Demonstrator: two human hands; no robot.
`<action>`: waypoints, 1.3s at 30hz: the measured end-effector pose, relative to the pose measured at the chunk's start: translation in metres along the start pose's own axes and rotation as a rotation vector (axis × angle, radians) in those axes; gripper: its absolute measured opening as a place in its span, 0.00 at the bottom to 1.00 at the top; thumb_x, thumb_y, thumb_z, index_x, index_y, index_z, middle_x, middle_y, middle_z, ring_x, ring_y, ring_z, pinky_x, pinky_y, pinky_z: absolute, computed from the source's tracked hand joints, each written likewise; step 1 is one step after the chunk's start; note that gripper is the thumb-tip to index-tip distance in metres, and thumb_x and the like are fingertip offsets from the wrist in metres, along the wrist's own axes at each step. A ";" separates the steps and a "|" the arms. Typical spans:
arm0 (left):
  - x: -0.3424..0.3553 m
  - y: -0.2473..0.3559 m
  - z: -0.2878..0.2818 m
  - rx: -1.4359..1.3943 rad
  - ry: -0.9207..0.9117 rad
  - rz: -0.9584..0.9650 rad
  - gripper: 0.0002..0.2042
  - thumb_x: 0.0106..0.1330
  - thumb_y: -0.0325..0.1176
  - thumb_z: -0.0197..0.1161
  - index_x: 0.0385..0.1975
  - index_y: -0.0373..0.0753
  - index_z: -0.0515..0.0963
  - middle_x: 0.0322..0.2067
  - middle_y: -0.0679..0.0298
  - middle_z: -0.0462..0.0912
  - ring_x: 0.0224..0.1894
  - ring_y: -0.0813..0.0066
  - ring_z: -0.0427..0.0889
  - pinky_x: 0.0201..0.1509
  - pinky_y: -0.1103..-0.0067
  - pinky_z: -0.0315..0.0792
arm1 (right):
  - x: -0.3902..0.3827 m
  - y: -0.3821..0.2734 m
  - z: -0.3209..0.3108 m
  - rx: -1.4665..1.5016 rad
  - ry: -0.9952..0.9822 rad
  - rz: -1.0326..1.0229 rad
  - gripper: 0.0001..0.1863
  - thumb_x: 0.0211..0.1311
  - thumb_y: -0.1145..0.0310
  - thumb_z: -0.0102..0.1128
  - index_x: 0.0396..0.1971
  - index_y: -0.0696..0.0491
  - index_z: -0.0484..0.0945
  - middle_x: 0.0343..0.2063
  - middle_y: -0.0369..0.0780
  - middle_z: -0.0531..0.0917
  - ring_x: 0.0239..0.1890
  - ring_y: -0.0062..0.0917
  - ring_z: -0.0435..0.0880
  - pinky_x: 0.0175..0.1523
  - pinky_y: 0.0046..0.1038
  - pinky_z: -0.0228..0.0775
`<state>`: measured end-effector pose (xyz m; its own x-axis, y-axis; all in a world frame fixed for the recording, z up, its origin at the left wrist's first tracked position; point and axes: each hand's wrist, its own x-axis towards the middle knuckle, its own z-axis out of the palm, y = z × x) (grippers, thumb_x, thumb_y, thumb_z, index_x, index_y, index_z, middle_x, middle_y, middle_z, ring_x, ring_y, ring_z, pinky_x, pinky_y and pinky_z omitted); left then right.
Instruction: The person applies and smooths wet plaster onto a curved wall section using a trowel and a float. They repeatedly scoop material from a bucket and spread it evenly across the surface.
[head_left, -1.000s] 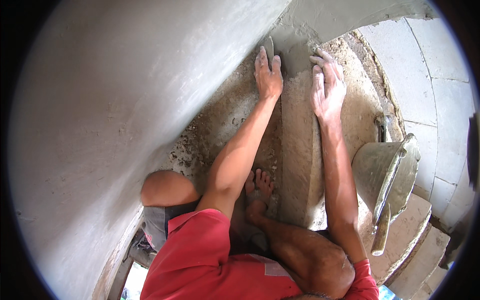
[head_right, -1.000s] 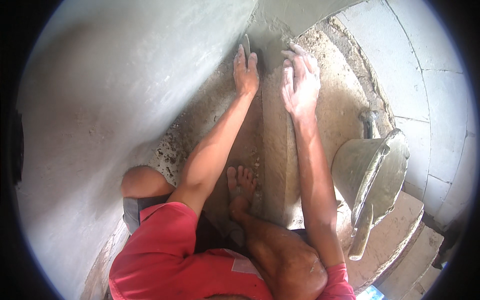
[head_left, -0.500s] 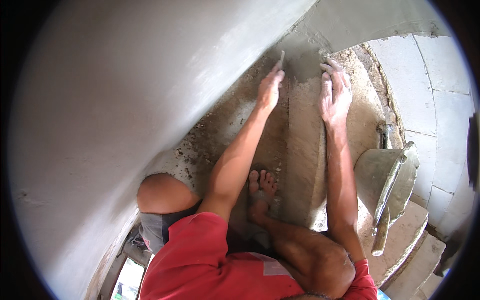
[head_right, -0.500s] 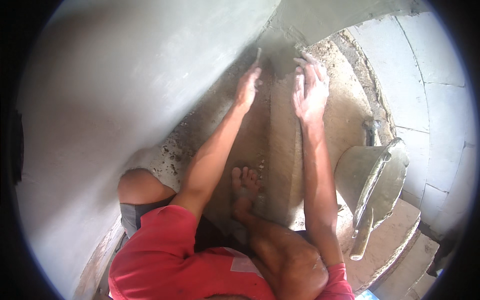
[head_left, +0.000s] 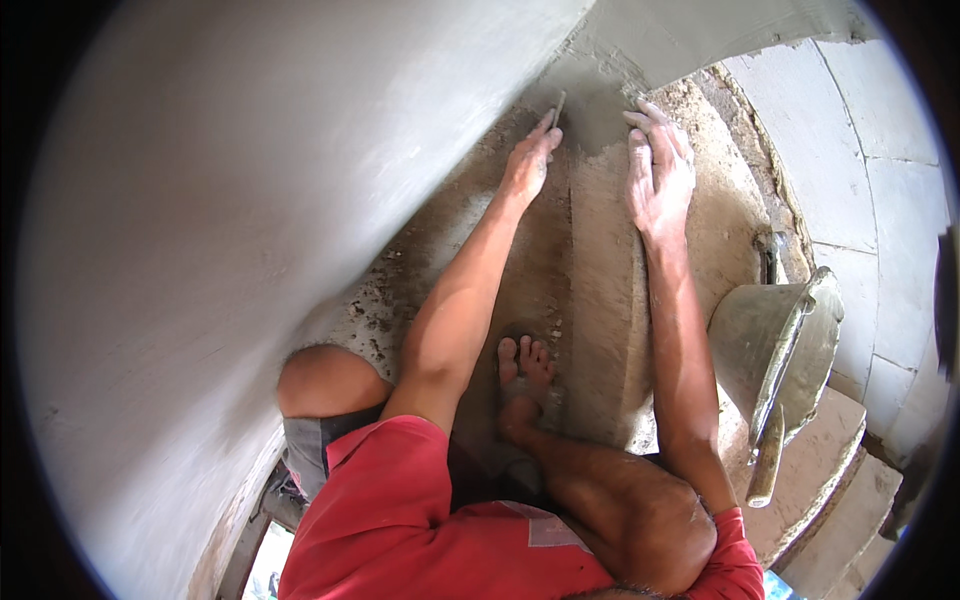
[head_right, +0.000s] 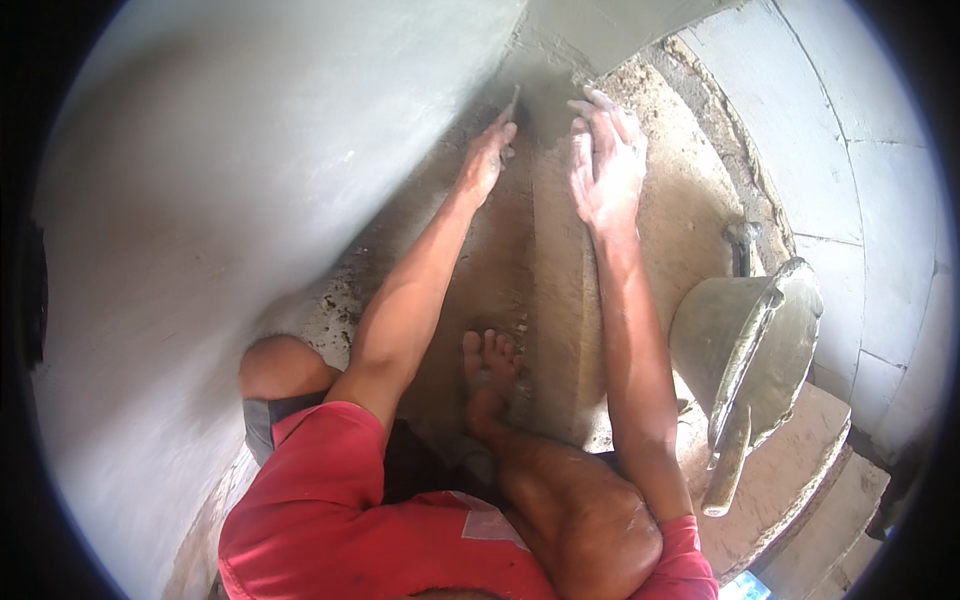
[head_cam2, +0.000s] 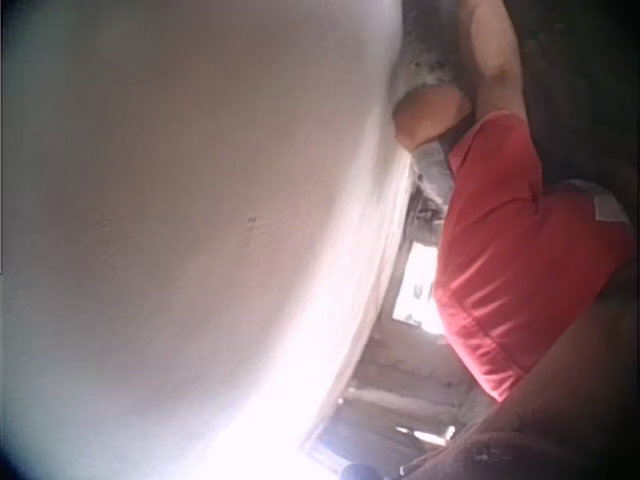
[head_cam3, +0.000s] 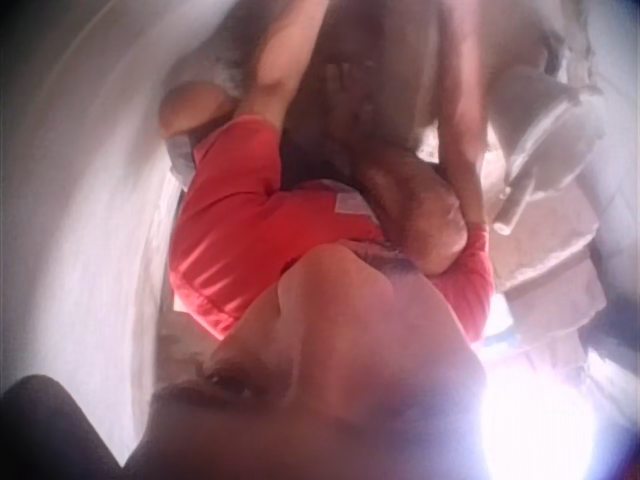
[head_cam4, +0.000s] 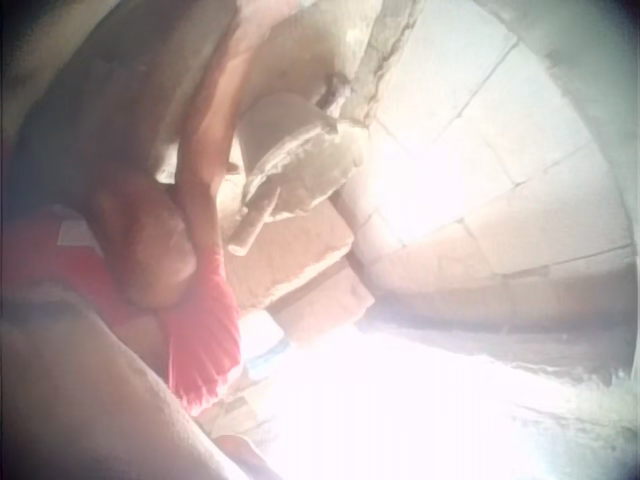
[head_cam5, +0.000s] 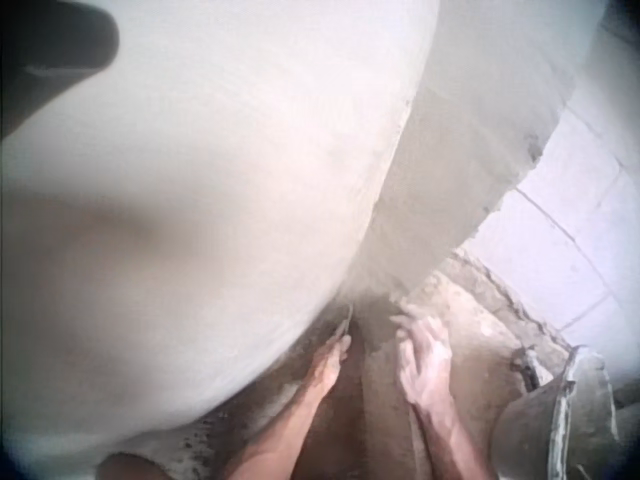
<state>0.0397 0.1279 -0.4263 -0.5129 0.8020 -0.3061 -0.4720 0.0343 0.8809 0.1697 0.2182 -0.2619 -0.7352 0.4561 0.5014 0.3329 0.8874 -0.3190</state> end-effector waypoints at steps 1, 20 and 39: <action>-0.001 0.001 -0.001 0.010 -0.024 -0.024 0.39 0.77 0.59 0.59 0.83 0.49 0.59 0.79 0.50 0.65 0.76 0.49 0.70 0.76 0.63 0.65 | 0.000 -0.001 0.000 -0.020 0.001 -0.004 0.14 0.80 0.67 0.53 0.52 0.55 0.87 0.59 0.46 0.86 0.62 0.43 0.83 0.70 0.42 0.71; 0.015 0.003 -0.014 -0.002 0.127 0.062 0.33 0.78 0.53 0.60 0.80 0.47 0.67 0.74 0.53 0.73 0.71 0.58 0.75 0.71 0.65 0.68 | -0.003 0.005 0.001 0.042 0.026 -0.033 0.15 0.73 0.68 0.56 0.53 0.51 0.85 0.59 0.44 0.85 0.60 0.42 0.82 0.70 0.43 0.67; 0.024 0.002 -0.035 -0.064 0.016 -0.035 0.41 0.72 0.61 0.60 0.78 0.39 0.69 0.67 0.58 0.79 0.45 0.70 0.79 0.42 0.75 0.68 | -0.003 0.000 0.003 -0.045 -0.011 -0.026 0.14 0.75 0.68 0.56 0.55 0.49 0.85 0.61 0.43 0.84 0.62 0.42 0.81 0.70 0.44 0.66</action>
<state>0.0018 0.1266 -0.4447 -0.5064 0.7915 -0.3423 -0.5344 0.0235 0.8449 0.1699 0.2171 -0.2659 -0.7499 0.4327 0.5003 0.3401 0.9010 -0.2694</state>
